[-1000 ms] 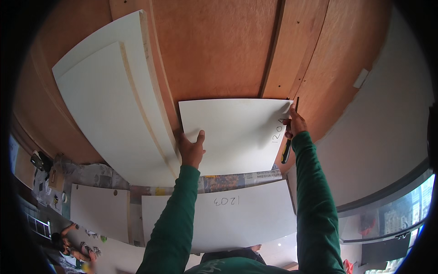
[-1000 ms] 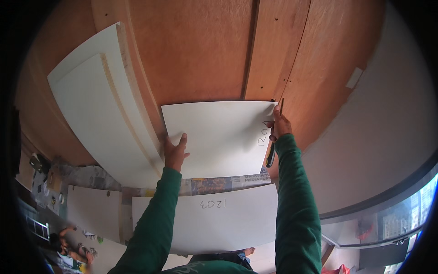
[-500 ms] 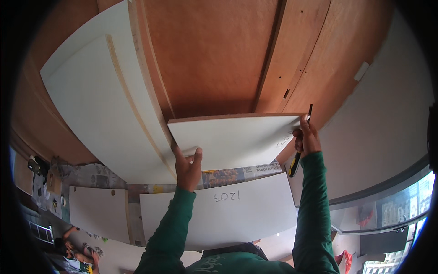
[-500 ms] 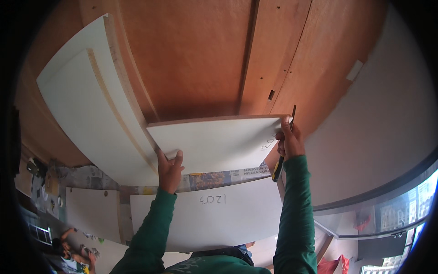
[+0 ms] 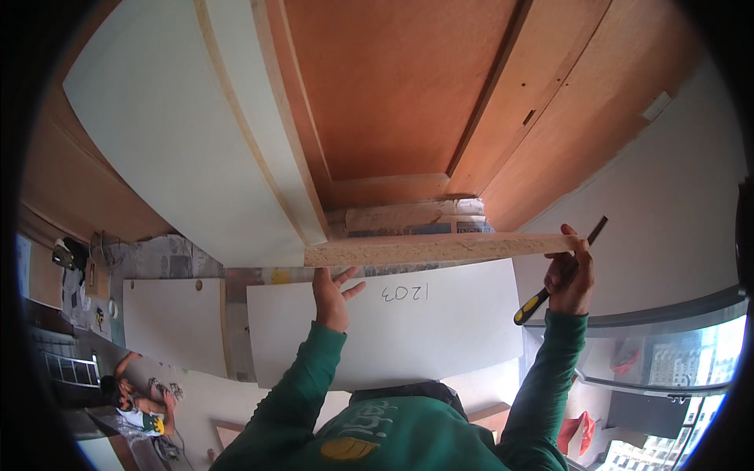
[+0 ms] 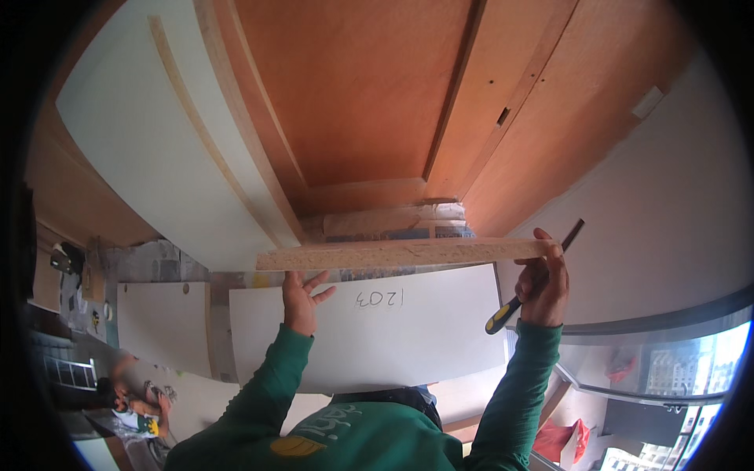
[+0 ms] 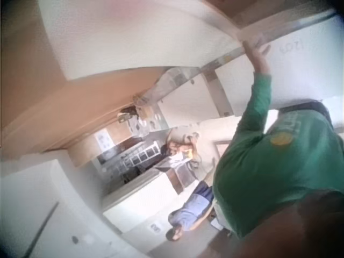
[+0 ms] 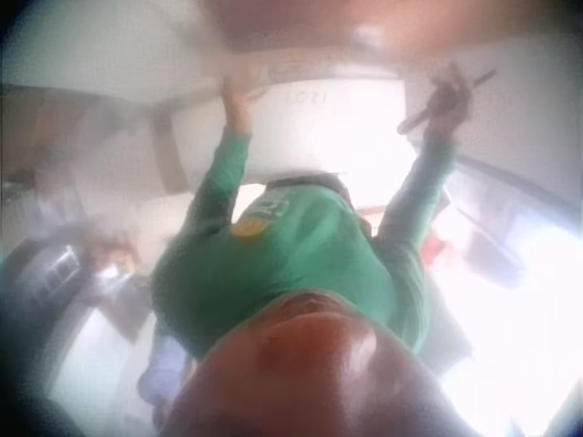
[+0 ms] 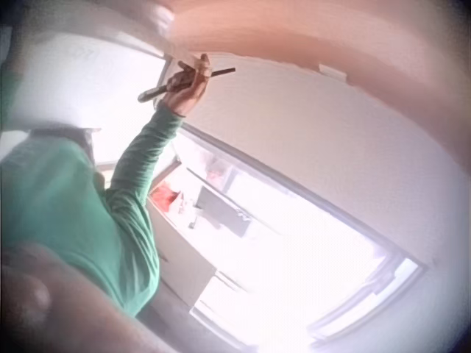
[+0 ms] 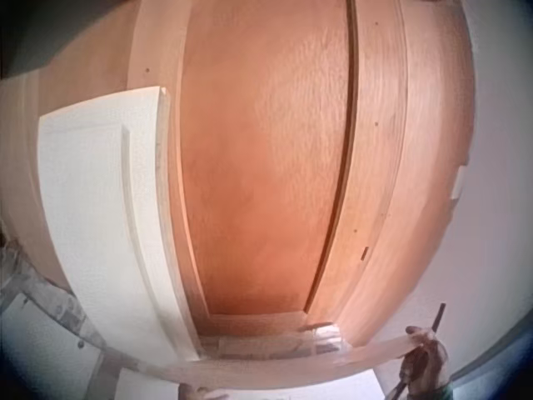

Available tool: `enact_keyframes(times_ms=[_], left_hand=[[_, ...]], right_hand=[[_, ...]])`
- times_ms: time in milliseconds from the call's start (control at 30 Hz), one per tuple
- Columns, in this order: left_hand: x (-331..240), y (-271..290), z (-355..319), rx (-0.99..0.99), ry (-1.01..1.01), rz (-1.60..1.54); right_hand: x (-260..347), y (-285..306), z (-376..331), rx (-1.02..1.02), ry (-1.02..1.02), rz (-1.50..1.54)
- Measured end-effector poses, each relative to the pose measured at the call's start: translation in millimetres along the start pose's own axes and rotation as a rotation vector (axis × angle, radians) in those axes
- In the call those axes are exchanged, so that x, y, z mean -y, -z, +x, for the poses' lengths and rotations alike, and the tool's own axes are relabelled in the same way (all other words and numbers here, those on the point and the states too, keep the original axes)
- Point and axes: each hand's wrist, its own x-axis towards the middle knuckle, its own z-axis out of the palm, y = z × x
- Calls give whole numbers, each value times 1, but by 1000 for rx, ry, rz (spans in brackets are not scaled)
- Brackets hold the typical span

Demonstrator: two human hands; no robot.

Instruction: The person handles large white cabinet panels, positioning them against a wall and using a screwdriver to drive screws into pre-drilled holes. They repeatedly lift and align the panels, securing them to the wall structure while other people work in the background.

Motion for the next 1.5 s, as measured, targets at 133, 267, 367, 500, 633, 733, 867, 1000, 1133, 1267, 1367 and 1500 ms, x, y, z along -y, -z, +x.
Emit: enact_keyframes(times_ms=[133,267,367,500,633,733,867,1000,1133,1267,1367,1500], left_hand=[[-6,5,1,224,318,-248],[-14,23,39,421,626,-695],[5,43,44,499,122,-31],[-3,22,26,501,558,-205],[7,34,4,500,511,30],[9,30,-17,502,394,52],[2,18,-51,463,204,265],[-11,-14,-104,527,-49,215],[-1,-35,-155,579,-165,170],[17,-56,-216,698,-264,191],[30,-70,-257,820,-253,286],[37,-78,-311,1000,-315,476]], right_hand=[[-6,16,-19,-5,-41,43],[-6,27,-46,-44,-184,124],[-21,52,-68,-105,-302,125],[-40,77,-105,-116,-408,71],[-63,107,-139,-48,-404,-40],[-67,115,-159,-95,-357,-90],[-55,144,-192,-1,-225,-184],[-75,218,-206,-84,-300,-240],[-86,239,-219,-330,-229,-223],[-96,252,-243,-792,-142,-55],[-126,298,-268,-947,-76,-153],[-185,351,-290,-1062,-30,-17]])
